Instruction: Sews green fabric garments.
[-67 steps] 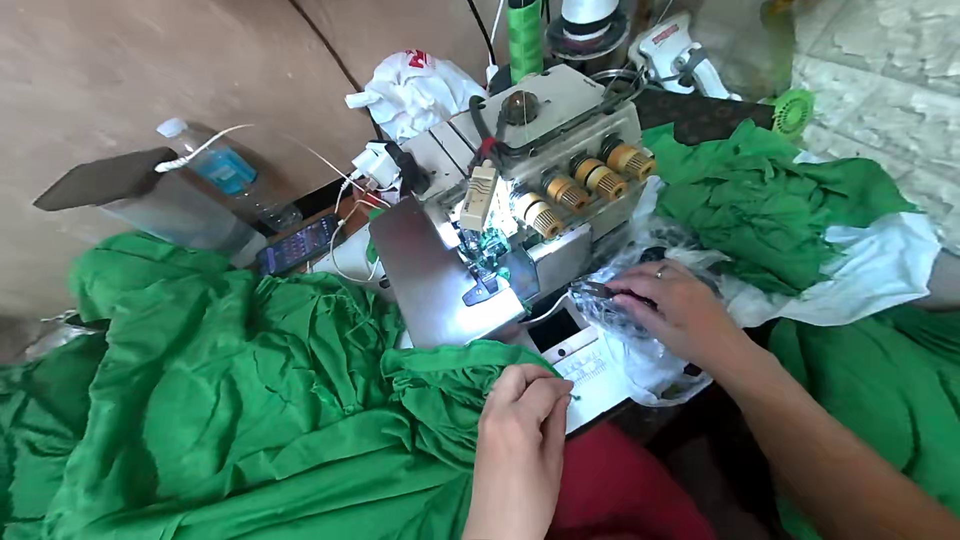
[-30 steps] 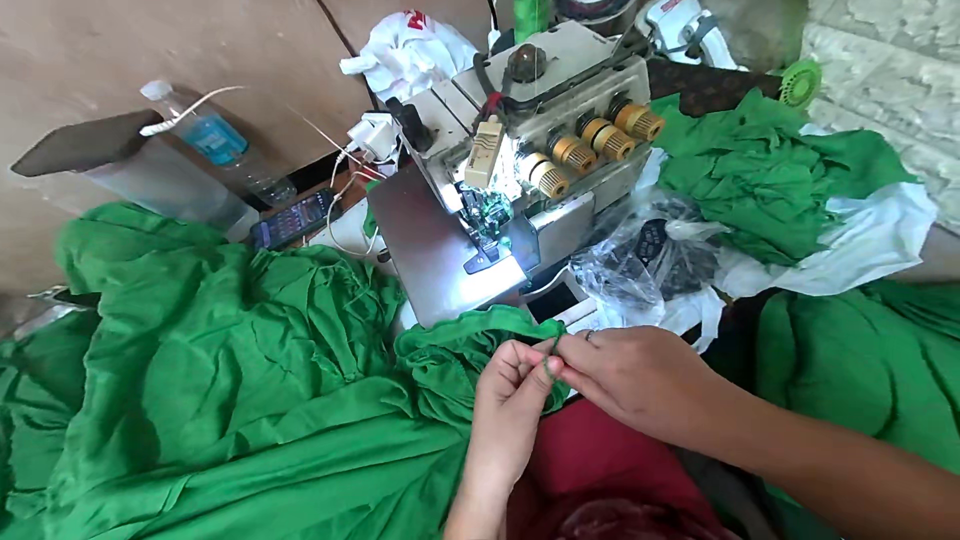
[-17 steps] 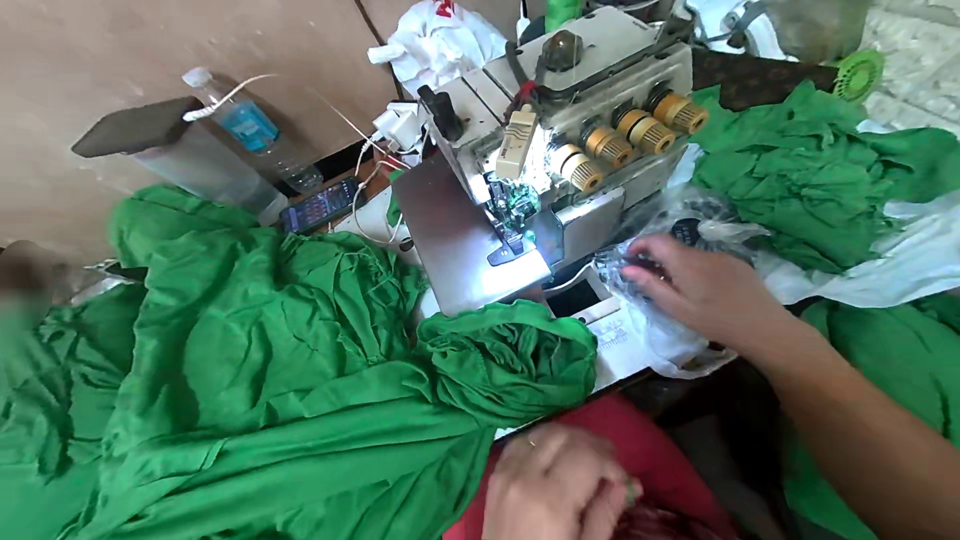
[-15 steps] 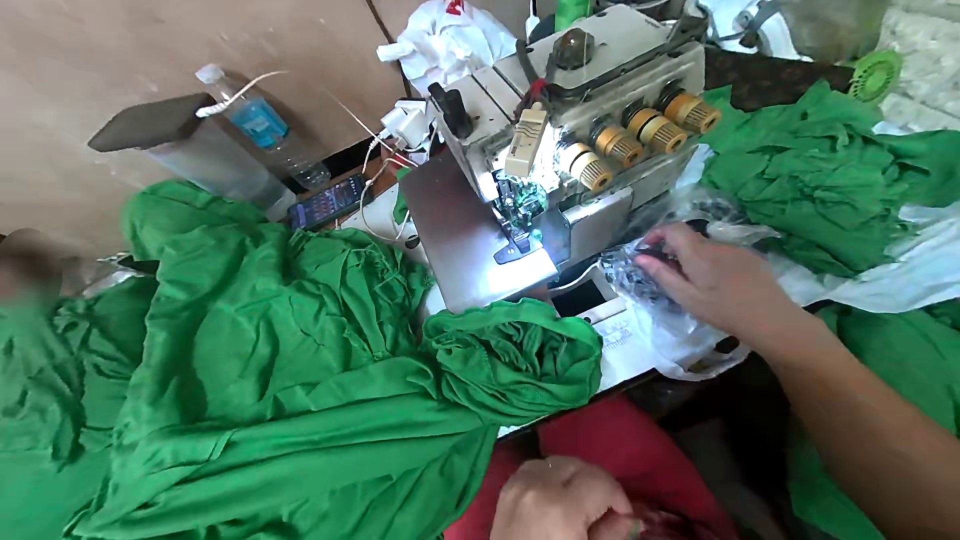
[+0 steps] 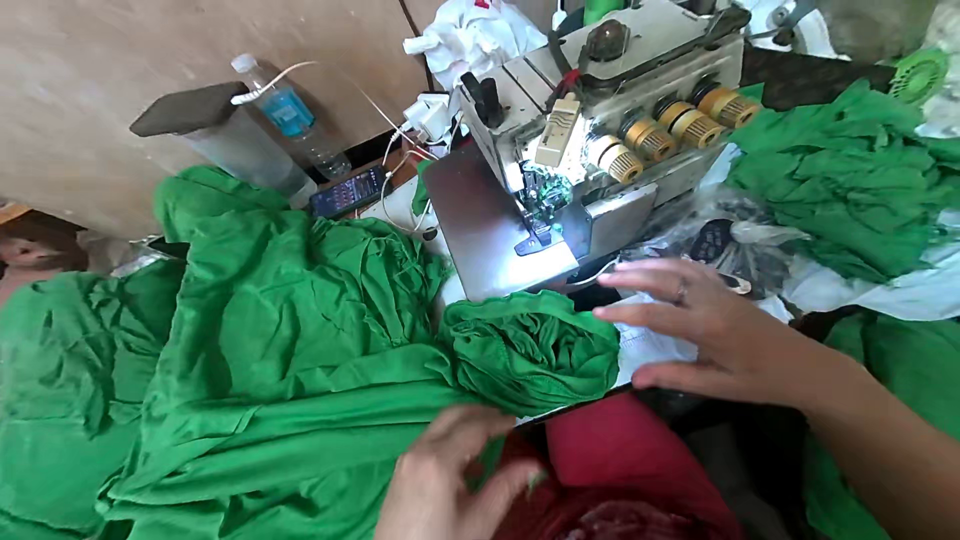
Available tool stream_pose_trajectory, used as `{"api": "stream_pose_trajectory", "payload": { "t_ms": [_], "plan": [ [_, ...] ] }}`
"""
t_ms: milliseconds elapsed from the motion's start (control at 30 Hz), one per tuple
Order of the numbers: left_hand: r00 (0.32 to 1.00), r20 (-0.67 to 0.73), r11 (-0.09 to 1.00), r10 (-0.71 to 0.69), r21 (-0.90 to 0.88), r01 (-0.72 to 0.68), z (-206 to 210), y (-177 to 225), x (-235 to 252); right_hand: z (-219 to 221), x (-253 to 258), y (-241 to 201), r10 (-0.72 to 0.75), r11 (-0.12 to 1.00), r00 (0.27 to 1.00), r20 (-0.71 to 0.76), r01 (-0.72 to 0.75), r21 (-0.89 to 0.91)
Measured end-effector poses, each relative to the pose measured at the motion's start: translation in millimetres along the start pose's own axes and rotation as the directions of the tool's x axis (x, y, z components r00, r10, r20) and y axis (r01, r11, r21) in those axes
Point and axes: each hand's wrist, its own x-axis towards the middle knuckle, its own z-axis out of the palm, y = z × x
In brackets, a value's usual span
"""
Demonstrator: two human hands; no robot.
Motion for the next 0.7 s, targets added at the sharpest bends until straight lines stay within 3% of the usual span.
{"api": "stream_pose_trajectory", "payload": {
  "t_ms": [133, 200, 333, 400, 467, 533, 600, 633, 700],
  "plan": [
    [0.896, -0.439, 0.998, 0.061, 0.019, -0.059, 40.2, -5.3, 43.6, 13.2, 4.8, -10.1, -0.096, 0.994, 0.990, 0.099, 0.100, -0.038],
    [0.868, -0.496, 0.995, 0.029, 0.100, 0.024, 54.8, -12.6, 57.3, 17.8, 6.3, -13.7, -0.143, 0.988, 0.985, 0.098, 0.147, -0.037],
    [0.881, -0.468, 0.980, -0.069, 0.134, 0.147, 61.4, -30.8, 61.3, 20.5, 6.0, -23.4, -0.239, 0.971, 0.966, 0.100, 0.238, 0.025],
    [0.878, -0.468, 0.995, -0.101, -0.027, 0.099, 52.5, -36.2, 55.9, 21.7, 4.2, -25.1, -0.256, 0.967, 0.962, 0.093, 0.255, 0.030],
    [0.866, -0.464, 0.910, -0.184, -0.414, -0.028, 41.7, -37.4, 48.8, 23.9, 1.5, -23.7, -0.247, 0.969, 0.965, 0.084, 0.248, -0.005],
    [0.869, -0.403, 0.605, -0.285, -0.780, -0.163, 29.1, -35.4, 43.0, 25.6, 0.2, -21.8, -0.212, 0.975, 0.974, 0.082, 0.217, -0.050],
    [0.890, -0.356, 0.373, -0.285, -0.896, -0.240, 15.2, -34.9, 38.3, 25.7, -1.2, -21.6, -0.164, 0.983, 0.982, 0.089, 0.171, -0.073],
    [0.894, -0.366, 0.364, -0.259, -0.894, -0.260, 8.8, -35.3, 37.1, 25.7, -1.7, -21.8, -0.141, 0.987, 0.985, 0.095, 0.147, -0.059],
    [0.890, -0.426, 0.541, -0.164, -0.793, -0.280, -1.9, -36.6, 37.7, 24.8, -1.8, -23.1, -0.103, 0.994, 0.988, 0.119, 0.096, 0.058]
  ]
}}
